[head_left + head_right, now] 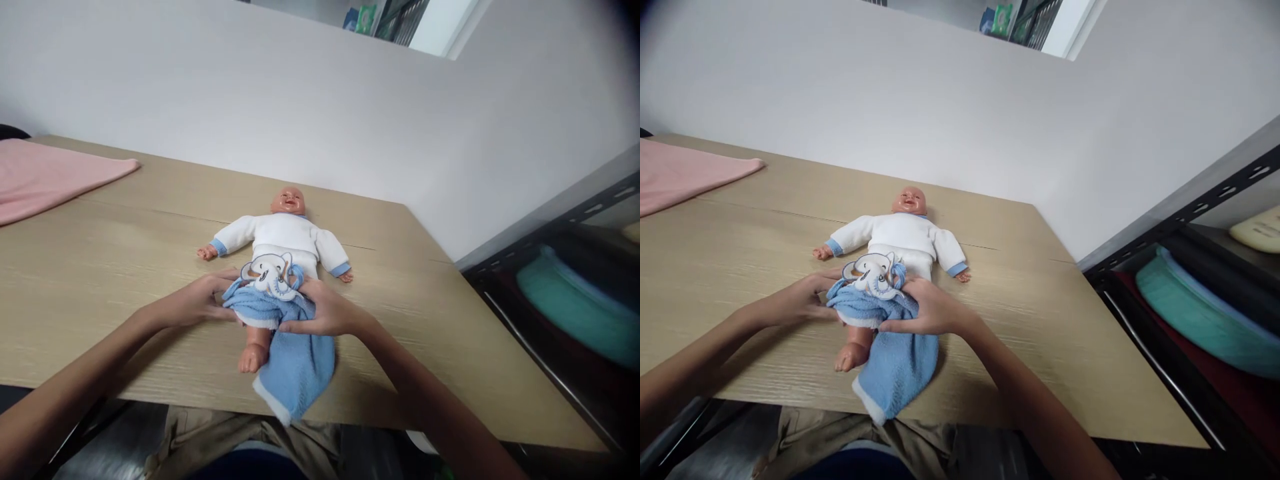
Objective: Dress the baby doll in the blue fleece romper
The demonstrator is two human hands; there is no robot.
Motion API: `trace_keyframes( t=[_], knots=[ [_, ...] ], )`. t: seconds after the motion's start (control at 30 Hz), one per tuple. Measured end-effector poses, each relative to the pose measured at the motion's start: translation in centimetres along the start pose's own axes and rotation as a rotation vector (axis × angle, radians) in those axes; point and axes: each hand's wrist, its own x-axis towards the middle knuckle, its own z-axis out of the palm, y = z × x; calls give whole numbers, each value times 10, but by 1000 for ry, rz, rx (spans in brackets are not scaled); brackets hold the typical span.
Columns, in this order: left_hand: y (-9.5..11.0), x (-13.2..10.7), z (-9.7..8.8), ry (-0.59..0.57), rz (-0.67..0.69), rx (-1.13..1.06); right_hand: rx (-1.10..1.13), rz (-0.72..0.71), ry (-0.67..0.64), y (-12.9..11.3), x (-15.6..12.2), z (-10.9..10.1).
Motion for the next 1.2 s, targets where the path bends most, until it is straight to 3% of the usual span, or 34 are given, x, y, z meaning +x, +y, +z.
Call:
trace_keyframes(
  t=[0.1,0.17,0.27,0.33,0.4,0.53,0.63,0.7,0.8,0.9,1.07,1.2],
  knots=[
    [-8,-2,-6,-2,-11,-22,54,-26,80,0,-16,-1],
    [-8,-2,-8,84,-46,6,175,12,116,3,-26,0],
    [4,9,-10,239,-27,81,515,103,125,9,-36,2],
    [21,23,-11,261,0,130,722,135,139,13,-39,4],
    [42,43,-12,186,-6,200,838,132,160,16,-39,6],
    [76,92,-13,-171,-7,269,870,99,179,20,-40,6],
    [79,126,-14,-453,-48,121,838,120,171,17,-43,2],
    [72,141,-14,-561,-50,7,824,140,169,14,-44,-1],
    [56,150,-14,-631,-15,-94,772,174,157,12,-46,-4],
    [46,146,-16,-612,18,-187,650,200,126,12,-48,-7],
    [41,140,-12,-610,-44,-337,433,119,75,10,-50,-13],
    [43,141,-7,-597,-103,-353,533,113,108,10,-54,-13]
  ],
)
